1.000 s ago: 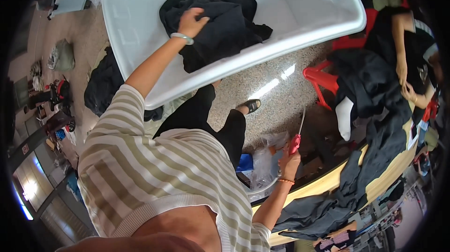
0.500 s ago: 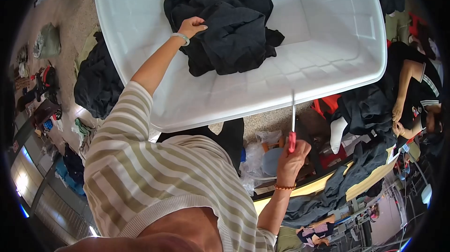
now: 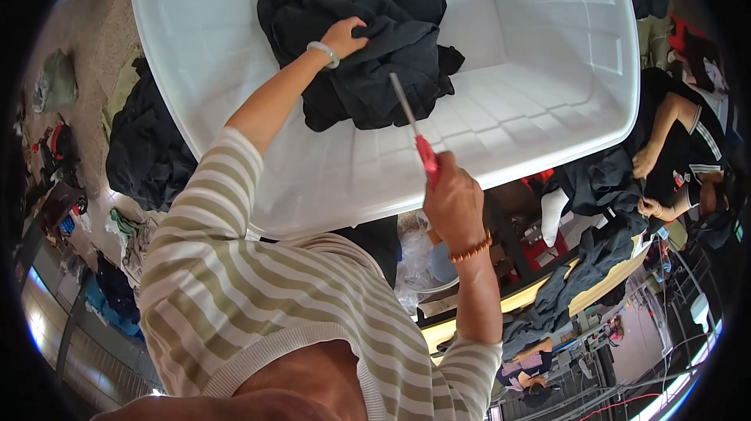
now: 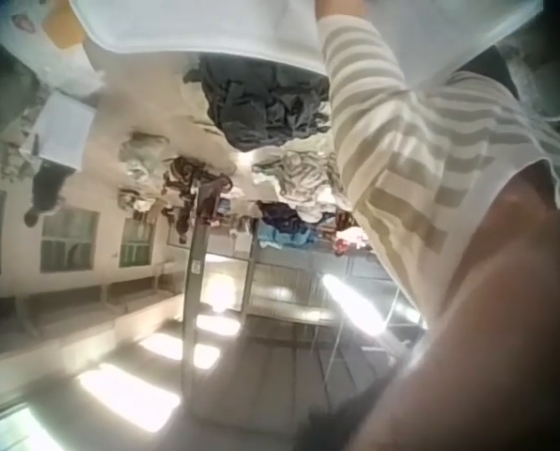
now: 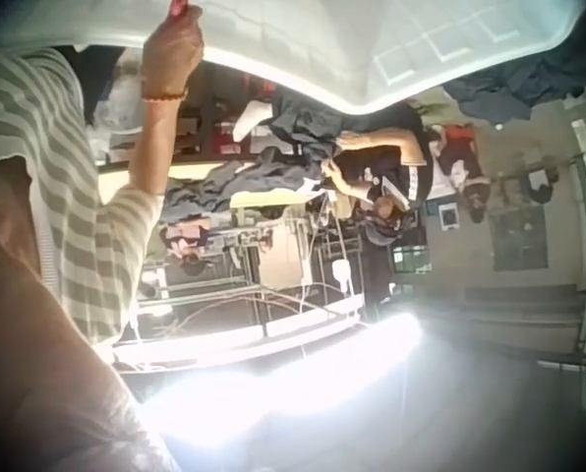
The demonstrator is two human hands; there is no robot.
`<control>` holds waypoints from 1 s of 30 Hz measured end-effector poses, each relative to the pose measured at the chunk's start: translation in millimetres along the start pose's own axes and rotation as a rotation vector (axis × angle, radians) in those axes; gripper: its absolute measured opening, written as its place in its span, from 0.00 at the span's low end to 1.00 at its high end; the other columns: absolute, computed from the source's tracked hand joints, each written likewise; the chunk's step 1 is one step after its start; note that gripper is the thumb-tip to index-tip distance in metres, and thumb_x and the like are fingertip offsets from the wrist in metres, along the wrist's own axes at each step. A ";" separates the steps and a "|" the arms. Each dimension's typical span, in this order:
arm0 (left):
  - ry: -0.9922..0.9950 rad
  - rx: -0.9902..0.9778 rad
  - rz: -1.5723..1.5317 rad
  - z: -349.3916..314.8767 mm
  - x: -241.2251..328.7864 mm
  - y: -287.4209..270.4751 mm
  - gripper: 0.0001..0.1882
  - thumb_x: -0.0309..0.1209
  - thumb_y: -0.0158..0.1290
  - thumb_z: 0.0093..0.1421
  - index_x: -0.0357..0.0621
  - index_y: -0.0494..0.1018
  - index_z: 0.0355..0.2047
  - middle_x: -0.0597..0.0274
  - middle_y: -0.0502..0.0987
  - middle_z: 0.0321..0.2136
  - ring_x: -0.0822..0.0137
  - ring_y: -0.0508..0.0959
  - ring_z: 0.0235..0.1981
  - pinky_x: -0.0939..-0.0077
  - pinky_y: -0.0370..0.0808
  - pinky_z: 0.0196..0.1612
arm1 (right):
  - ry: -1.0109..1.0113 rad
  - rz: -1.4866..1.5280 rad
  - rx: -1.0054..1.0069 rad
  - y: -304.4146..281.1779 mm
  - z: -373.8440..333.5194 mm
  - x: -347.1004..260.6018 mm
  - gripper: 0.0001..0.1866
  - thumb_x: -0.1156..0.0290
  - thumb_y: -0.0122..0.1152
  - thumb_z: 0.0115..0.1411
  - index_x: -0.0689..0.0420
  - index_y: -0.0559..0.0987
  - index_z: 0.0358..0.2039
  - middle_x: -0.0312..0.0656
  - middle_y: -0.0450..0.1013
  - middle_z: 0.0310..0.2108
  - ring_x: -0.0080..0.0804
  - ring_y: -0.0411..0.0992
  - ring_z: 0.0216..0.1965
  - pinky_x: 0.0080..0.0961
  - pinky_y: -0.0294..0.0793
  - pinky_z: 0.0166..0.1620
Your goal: Picking up black garments from a bin, trimming loose threads with scissors, and inspecting them.
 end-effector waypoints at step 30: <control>0.014 -0.368 -0.035 -235.3 4.6 19.2 0.12 0.33 0.49 0.61 0.43 0.73 0.43 0.47 0.78 0.33 0.47 0.77 0.34 0.60 0.73 0.38 | 0.108 -0.177 -0.416 43.7 32.4 25.8 0.15 0.62 0.56 0.56 0.61 0.75 0.36 0.53 0.76 0.33 0.53 0.75 0.38 0.45 0.73 0.43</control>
Point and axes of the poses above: each hand's wrist, its own z-axis towards the middle knuckle, its own y-axis out of the palm, x = y × z, the point moved 8 cm from there along z, towards the middle knuckle
